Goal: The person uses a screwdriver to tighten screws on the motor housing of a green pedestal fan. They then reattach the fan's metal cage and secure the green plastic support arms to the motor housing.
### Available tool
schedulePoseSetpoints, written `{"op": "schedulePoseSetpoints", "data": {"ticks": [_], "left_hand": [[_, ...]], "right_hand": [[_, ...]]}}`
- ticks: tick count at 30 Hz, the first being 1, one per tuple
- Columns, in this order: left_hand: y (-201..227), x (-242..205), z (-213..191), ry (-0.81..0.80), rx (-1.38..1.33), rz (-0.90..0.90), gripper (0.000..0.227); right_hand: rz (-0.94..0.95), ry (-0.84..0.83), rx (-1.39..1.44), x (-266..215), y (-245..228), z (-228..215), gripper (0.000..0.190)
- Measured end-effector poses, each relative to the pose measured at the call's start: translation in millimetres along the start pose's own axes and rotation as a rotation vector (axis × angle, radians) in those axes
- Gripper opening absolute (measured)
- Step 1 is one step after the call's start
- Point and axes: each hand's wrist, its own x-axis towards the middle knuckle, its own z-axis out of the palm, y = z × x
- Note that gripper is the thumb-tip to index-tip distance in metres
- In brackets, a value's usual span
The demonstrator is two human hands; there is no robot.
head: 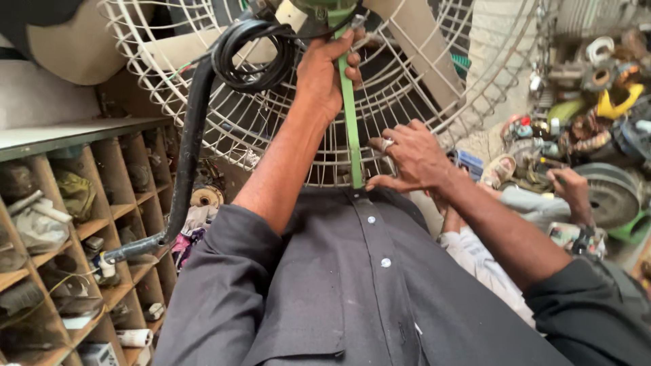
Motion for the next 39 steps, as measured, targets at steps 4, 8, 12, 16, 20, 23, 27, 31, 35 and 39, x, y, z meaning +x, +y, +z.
{"op": "schedulePoseSetpoints", "data": {"ticks": [4,8,12,16,20,23,27,31,35,39], "left_hand": [[-3.9,1.1,5.9,0.083,0.003,0.03,0.021],[-5.1,2.7,6.7,0.055,0.023,0.106,0.019],[-8.0,4.0,4.0,0.05,0.008,0.119,0.017],[-11.0,10.1,6.5,0.156,-0.025,0.057,0.016],[-11.7,13.4,5.5,0.103,0.11,0.093,0.02],[-15.0,16.9,6.9,0.084,0.054,0.168,0.016],[-15.7,13.6,7.6,0.063,0.245,0.236,0.022],[-3.6,-27.6,-4.3,0.12,0.888,0.405,0.039],[3.6,-115.4,-45.8,-0.112,1.634,0.681,0.059],[-9.3,-153.3,-62.4,-0.288,1.911,0.721,0.098]], "right_hand": [[-0.011,0.051,-0.044,-3.9,-0.7,6.4,0.081],[-0.011,0.127,-0.028,-6.6,-1.0,7.3,0.065],[-0.067,0.184,0.016,-7.9,-1.7,2.1,0.073],[-0.056,0.105,0.052,-4.5,0.0,0.5,0.065],[-0.054,0.116,-0.062,-3.1,-2.6,6.0,0.058],[-0.064,0.138,-0.049,-6.6,-1.3,8.1,0.056],[-0.082,0.168,-0.039,-10.1,1.4,10.6,0.054],[-0.118,0.233,-0.111,-5.1,-2.2,12.1,0.053],[-0.054,0.164,-0.112,-4.1,-5.5,10.1,0.052],[0.02,0.094,-0.06,-1.8,-9.6,10.5,0.05]]}}
